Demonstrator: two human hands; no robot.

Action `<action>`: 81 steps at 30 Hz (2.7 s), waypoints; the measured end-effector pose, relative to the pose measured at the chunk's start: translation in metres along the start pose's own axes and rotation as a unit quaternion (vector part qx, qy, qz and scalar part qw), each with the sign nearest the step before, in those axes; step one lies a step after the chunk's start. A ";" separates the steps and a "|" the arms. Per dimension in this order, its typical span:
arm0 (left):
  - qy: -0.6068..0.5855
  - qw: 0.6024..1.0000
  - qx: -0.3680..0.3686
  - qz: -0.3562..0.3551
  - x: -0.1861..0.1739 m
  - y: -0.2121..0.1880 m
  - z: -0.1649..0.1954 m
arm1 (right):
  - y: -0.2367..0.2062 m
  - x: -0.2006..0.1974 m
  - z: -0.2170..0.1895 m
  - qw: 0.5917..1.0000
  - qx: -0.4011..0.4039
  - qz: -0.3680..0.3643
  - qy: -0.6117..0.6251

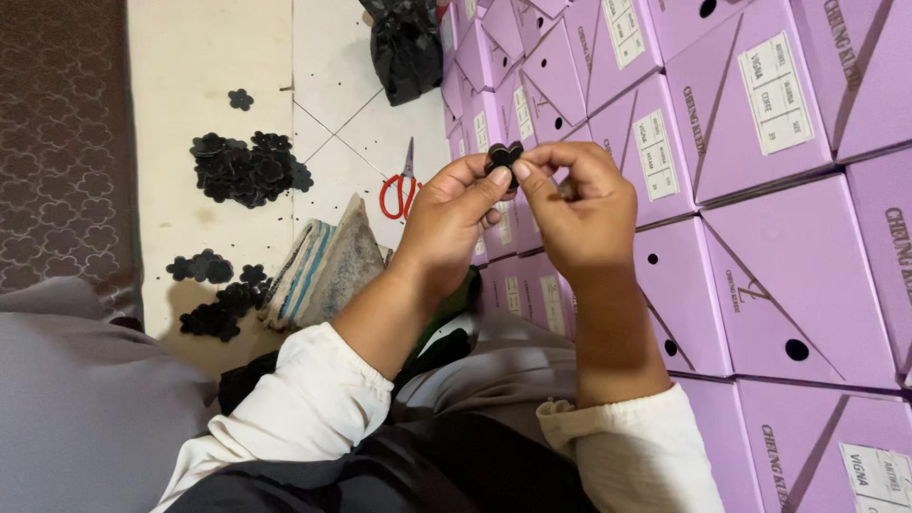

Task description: The person sits on the floor and uses a green handheld press to shape small black flower-shaped pieces. They repeatedly pick up a piece, place it in the press, squeeze it, and set it aside. The person also uses red-handled scissors to trim the edges of the pieces. Finished pieces are placed in a pile on the floor.

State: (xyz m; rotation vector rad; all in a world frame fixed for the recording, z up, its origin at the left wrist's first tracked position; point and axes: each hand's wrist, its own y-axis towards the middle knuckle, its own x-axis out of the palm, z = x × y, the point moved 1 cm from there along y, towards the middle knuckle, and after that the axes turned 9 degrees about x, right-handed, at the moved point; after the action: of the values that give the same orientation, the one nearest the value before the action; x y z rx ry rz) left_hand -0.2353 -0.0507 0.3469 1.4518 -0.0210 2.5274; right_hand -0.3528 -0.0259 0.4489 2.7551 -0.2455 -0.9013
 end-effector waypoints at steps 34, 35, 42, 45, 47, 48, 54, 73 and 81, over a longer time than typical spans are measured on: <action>0.091 0.991 0.084 0.043 0.001 -0.001 0.022 | -0.007 0.013 -0.020 0.996 -0.036 -0.010 -0.079; 0.107 0.988 0.099 0.041 0.001 -0.001 0.023 | -0.008 0.013 -0.021 0.996 -0.014 -0.014 -0.087; 0.107 0.989 0.104 0.025 -0.003 -0.001 0.026 | -0.012 0.013 -0.031 0.971 -0.185 -0.003 -0.149; 0.127 0.987 0.081 0.048 -0.005 0.000 0.029 | -0.011 0.012 -0.029 0.974 -0.166 0.004 -0.156; 0.141 0.987 0.070 0.044 -0.006 0.002 0.032 | -0.010 0.011 -0.027 0.967 -0.192 0.017 -0.164; 0.118 0.991 0.061 0.033 -0.006 0.002 0.032 | -0.010 0.011 -0.026 0.969 -0.175 0.021 -0.171; 0.055 0.995 0.081 -0.033 0.002 0.000 0.024 | -0.009 0.012 -0.012 0.991 -0.077 0.026 -0.108; 0.075 0.991 0.113 0.015 0.005 -0.001 0.034 | -0.007 0.002 -0.009 0.996 -0.046 -0.036 -0.065; 0.077 0.990 0.120 0.016 0.001 -0.002 0.030 | -0.007 0.004 -0.005 0.993 -0.078 -0.019 -0.083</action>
State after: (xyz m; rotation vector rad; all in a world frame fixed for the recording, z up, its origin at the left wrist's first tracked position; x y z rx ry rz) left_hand -0.2101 -0.0524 0.3629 1.3385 0.2971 2.7388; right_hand -0.3455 -0.0194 0.4487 2.5524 -0.1436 -1.1129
